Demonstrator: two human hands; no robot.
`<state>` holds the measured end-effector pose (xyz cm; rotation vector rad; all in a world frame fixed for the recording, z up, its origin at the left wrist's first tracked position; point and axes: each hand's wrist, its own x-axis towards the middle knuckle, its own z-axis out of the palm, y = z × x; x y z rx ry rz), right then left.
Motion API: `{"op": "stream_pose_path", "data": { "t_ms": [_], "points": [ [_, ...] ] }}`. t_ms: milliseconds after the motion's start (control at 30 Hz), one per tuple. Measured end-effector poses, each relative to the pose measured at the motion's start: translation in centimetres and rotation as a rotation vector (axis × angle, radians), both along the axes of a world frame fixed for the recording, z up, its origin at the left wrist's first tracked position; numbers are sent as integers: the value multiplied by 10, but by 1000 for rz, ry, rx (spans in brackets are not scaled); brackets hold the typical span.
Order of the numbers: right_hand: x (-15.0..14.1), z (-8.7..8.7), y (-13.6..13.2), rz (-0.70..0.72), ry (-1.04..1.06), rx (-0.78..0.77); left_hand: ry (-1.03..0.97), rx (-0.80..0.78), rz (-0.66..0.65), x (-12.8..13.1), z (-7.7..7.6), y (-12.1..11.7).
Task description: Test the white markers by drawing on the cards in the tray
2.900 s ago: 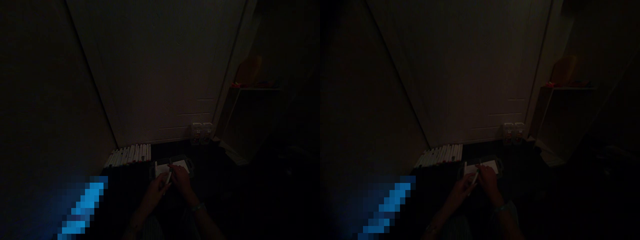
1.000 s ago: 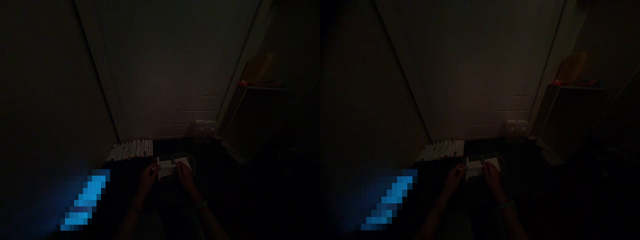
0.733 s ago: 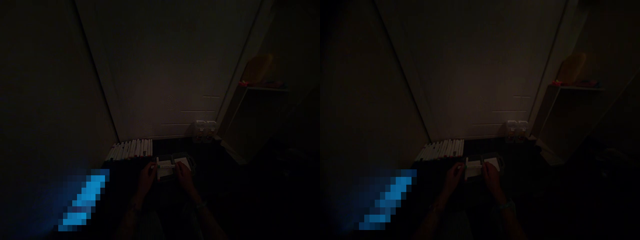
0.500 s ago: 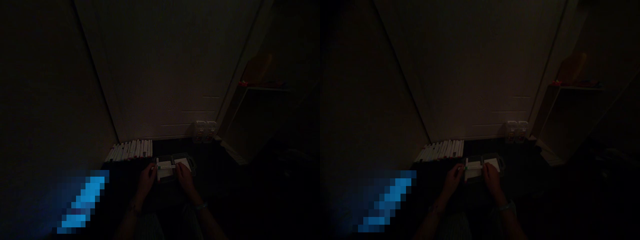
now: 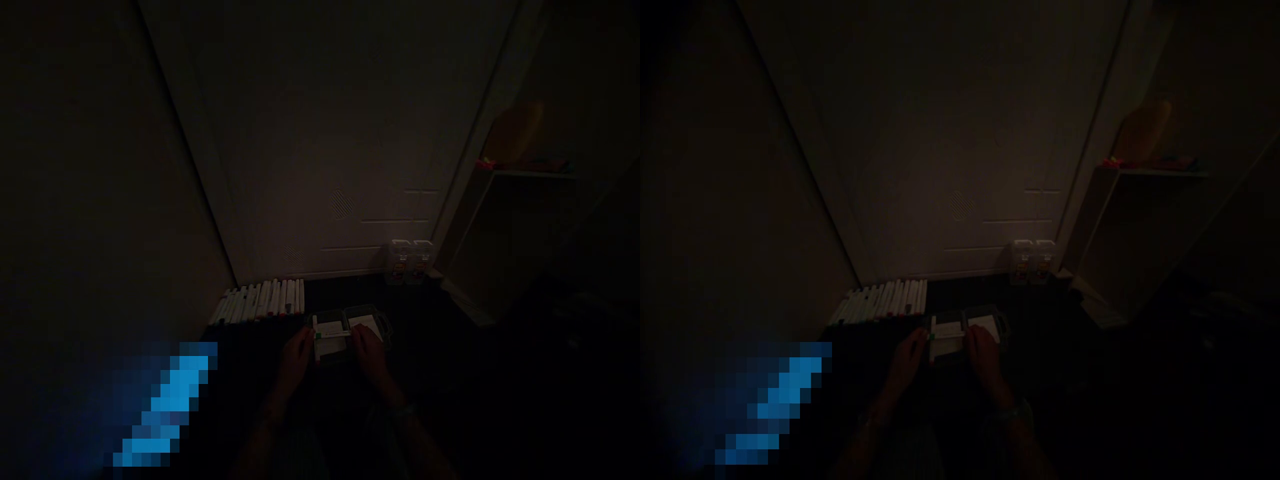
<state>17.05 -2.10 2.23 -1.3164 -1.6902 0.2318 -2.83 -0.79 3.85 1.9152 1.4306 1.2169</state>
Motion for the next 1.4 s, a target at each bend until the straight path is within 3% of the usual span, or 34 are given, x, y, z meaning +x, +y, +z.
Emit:
{"op": "stream_pose_path", "data": {
  "t_ms": [433, 567, 800, 1167, 1400],
  "points": [
    [0, 4, -2, 11, -45, 28, -31, -44, -44, -1, -2, 2],
    [-1, 1, -1, 15, -36, 23, -40, -32, 5, -1, -2, 2],
    [-2, -1, -1, -71, -157, -31, -61, 18, -3, 0, 1, -1],
    [-1, 1, 0, 3, -226, 22, -37, 0, -53, 3, 12, -7],
    [-2, 3, -2, 8, -212, 3, -23, -14, 0, 1, 6, -3]
  ]
}}
